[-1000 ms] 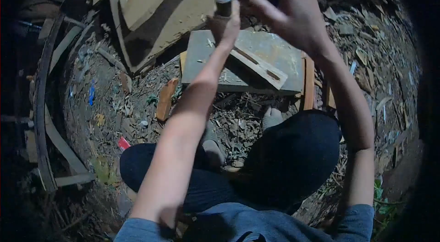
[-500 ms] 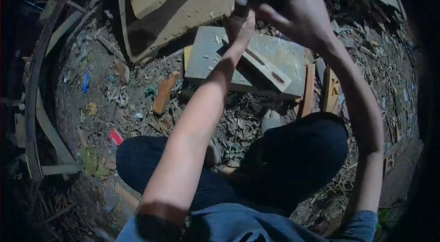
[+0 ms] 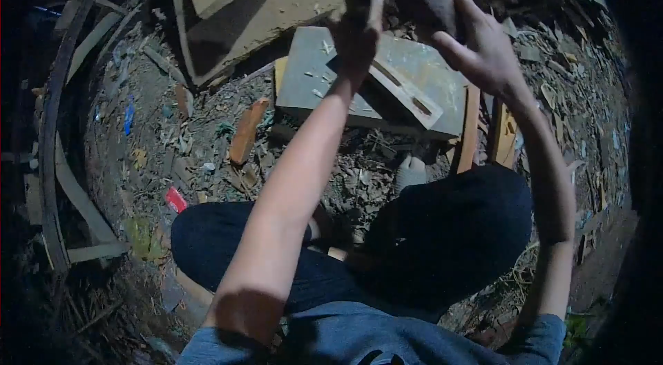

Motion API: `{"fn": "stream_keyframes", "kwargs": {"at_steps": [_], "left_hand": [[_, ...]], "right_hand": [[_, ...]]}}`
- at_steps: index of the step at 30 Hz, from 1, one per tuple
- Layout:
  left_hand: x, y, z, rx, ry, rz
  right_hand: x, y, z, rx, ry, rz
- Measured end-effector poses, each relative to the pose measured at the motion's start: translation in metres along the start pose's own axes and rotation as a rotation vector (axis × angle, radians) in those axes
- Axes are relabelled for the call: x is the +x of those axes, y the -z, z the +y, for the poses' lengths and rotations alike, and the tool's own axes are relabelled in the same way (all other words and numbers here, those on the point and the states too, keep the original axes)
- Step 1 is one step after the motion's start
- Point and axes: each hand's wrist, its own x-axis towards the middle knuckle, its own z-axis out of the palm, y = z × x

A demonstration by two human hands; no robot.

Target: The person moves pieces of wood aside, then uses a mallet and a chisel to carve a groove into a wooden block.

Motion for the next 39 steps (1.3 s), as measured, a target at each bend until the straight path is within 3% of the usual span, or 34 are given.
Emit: {"fn": "stream_keyframes", "kwargs": {"at_steps": [1, 2, 4, 6, 8, 11, 14, 15, 18, 23, 26, 29, 37, 39], "left_hand": [[0.000, 0.006, 0.008, 0.174, 0.006, 0.122], [-0.006, 0.013, 0.019, -0.359, 0.559, 0.138], [-0.017, 0.025, 0.011, -0.364, 0.538, 0.116], [-0.021, 0.033, 0.012, -0.238, 0.385, 0.228], [-0.029, 0.043, 0.021, -0.293, 0.434, 0.199], [-0.031, 0.051, 0.033, -0.435, 0.564, 0.233], [-0.021, 0.047, 0.026, -0.349, 0.484, 0.105], [-0.011, 0.043, 0.031, -0.399, 0.540, 0.049], [0.019, 0.027, 0.028, -0.383, 0.528, 0.081], [0.060, 0.030, 0.036, -0.797, 0.653, 0.180], [0.059, 0.024, 0.044, -0.703, 0.659, 0.131], [0.051, 0.019, 0.040, -0.680, 0.659, 0.056], [0.038, 0.003, 0.033, -0.604, 0.729, -0.029], [0.035, 0.000, 0.030, -0.513, 0.645, -0.077]], "right_hand": [[-0.008, 0.011, -0.009, 0.150, -0.154, -0.089], [-0.026, 0.001, 0.000, 0.296, -0.250, -0.080], [-0.063, -0.014, 0.016, 0.228, -0.300, -0.249], [-0.108, -0.032, 0.021, -0.010, -0.377, -0.452], [-0.133, -0.042, 0.011, -0.116, -0.450, -0.653], [-0.152, -0.054, -0.001, -0.117, -0.498, -0.687], [-0.152, -0.055, -0.008, -0.120, -0.552, -0.692], [-0.153, -0.056, -0.008, -0.141, -0.572, -0.713], [-0.164, -0.064, -0.004, -0.110, -0.572, -0.628], [-0.165, -0.063, -0.005, -0.063, -0.619, -0.654], [-0.161, -0.062, -0.005, -0.041, -0.594, -0.611], [-0.159, -0.059, -0.007, -0.045, -0.643, -0.694], [-0.168, -0.066, -0.004, -0.017, -0.583, -0.564], [-0.167, -0.065, -0.003, -0.012, -0.591, -0.573]]}}
